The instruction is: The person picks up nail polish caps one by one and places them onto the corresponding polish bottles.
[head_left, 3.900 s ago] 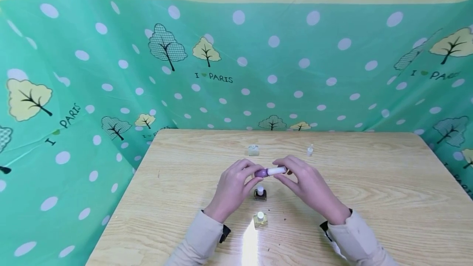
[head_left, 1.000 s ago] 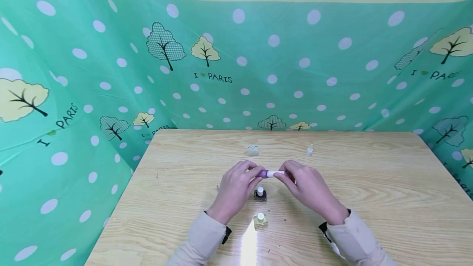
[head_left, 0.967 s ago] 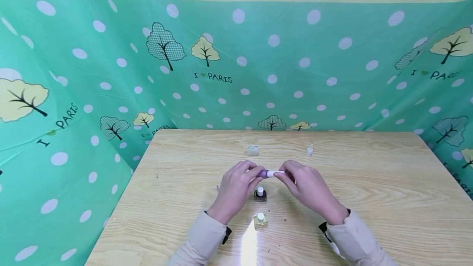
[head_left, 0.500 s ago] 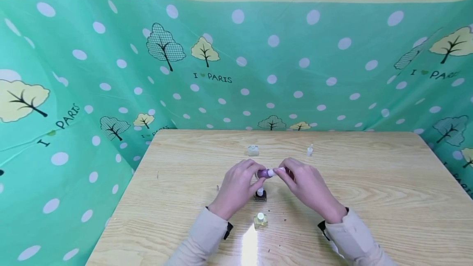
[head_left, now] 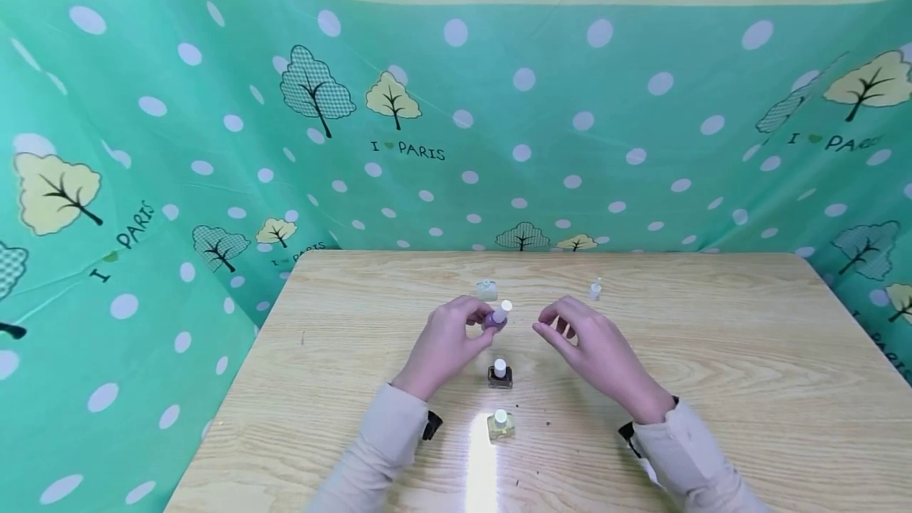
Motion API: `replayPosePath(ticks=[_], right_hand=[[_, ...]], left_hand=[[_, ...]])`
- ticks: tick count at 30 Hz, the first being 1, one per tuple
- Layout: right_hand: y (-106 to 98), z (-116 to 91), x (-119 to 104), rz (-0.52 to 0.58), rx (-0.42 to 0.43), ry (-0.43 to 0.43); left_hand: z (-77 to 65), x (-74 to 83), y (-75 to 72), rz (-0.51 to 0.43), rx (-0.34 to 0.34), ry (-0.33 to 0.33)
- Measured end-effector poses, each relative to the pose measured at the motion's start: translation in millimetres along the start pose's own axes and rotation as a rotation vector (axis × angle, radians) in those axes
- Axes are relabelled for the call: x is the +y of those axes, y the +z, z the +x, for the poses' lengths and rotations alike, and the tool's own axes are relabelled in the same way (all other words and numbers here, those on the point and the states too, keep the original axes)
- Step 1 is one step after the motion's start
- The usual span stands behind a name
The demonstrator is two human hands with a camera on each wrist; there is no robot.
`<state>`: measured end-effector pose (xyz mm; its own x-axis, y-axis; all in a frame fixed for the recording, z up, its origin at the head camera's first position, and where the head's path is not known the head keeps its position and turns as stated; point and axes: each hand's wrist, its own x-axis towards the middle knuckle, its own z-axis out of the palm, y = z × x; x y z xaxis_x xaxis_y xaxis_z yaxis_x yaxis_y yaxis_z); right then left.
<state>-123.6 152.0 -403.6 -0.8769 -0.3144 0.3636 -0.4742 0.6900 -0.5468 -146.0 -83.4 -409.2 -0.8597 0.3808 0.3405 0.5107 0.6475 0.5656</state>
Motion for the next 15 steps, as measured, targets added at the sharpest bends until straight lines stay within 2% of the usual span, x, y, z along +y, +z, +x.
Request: replayPosePath(ticks=[9,15], right_hand=[[1.4,-3.4,12.6,-0.009,-0.056,0.045],[1.5,-6.9,20.1,-0.029,-0.151,0.105]], left_hand=[[3.0,-14.9,4.1,-0.051,-0.116,-0.166],[7.1,-24.3,9.3,-0.114,-0.197,-0.248]])
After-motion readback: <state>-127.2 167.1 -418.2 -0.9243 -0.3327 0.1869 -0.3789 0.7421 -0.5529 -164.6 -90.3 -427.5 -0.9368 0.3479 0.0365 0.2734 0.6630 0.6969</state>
